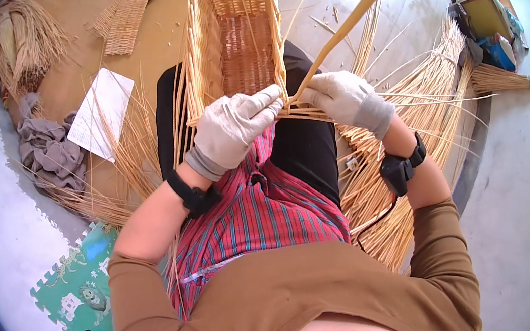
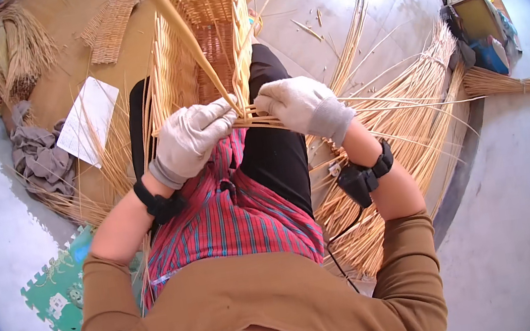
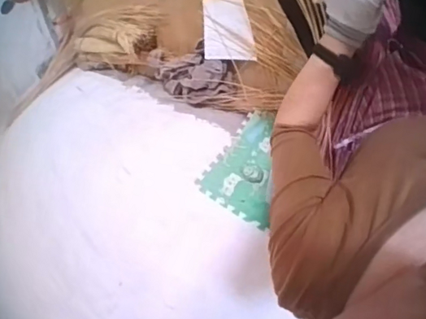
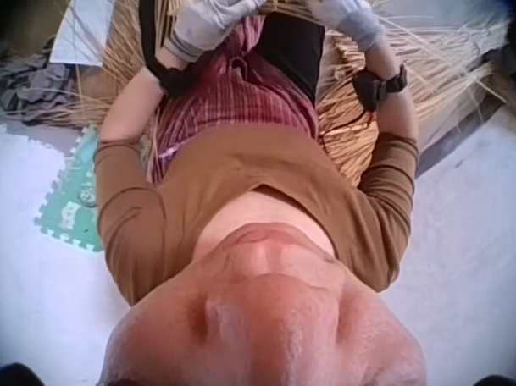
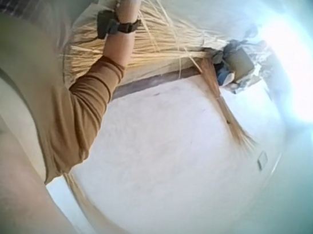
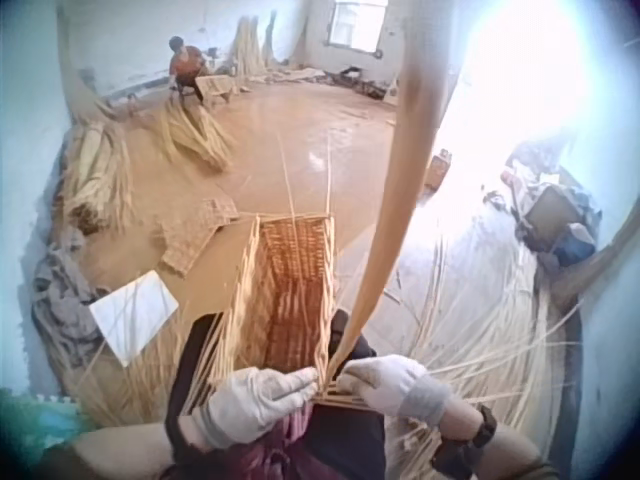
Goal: Weaving the sides and top edges of a rectangular wicker basket using long plant fibers.
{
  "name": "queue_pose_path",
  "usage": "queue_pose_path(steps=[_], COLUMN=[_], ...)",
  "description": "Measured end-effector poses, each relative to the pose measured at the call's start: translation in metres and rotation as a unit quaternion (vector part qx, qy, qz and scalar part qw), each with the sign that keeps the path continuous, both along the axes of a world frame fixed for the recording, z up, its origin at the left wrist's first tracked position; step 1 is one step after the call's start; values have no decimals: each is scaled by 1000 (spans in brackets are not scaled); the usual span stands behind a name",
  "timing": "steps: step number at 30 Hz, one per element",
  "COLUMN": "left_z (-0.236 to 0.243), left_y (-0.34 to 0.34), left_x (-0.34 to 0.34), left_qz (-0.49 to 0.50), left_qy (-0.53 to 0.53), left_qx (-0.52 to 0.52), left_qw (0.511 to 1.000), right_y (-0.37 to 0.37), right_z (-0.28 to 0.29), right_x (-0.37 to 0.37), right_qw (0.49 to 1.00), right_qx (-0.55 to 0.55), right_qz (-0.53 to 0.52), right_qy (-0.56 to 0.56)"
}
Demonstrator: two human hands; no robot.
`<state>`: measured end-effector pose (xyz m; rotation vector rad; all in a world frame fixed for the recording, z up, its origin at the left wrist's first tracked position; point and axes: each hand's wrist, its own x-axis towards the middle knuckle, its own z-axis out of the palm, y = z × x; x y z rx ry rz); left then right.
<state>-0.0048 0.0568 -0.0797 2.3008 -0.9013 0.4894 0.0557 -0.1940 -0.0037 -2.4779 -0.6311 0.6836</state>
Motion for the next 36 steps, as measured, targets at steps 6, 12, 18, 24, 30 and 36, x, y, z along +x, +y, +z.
queue_pose_path(steps=[6,12,18,24,30,36], left_z=[9,-5,-5,-27,-16,-11], left_y=[-2,-8,-33,-29,-25,-29], left_x=[4,2,-4,1,-2,1], left_qz=[-29,-9,44,39,12,31], left_qy=[-17,28,74,40,34,38], left_qx=[95,-53,-113,-85,-84,-61], left_qw=[995,998,990,995,996,997], right_y=[-9,2,3,13,6,25], right_z=[-31,-22,-49,-46,-24,82], right_x=[0,5,14,20,-22,-137], right_qw=[999,999,996,994,947,693], right_qx=[46,30,27,-14,103,697], right_qz=[-25,15,7,-18,-118,-71], right_qy=[0,30,87,111,-281,173])
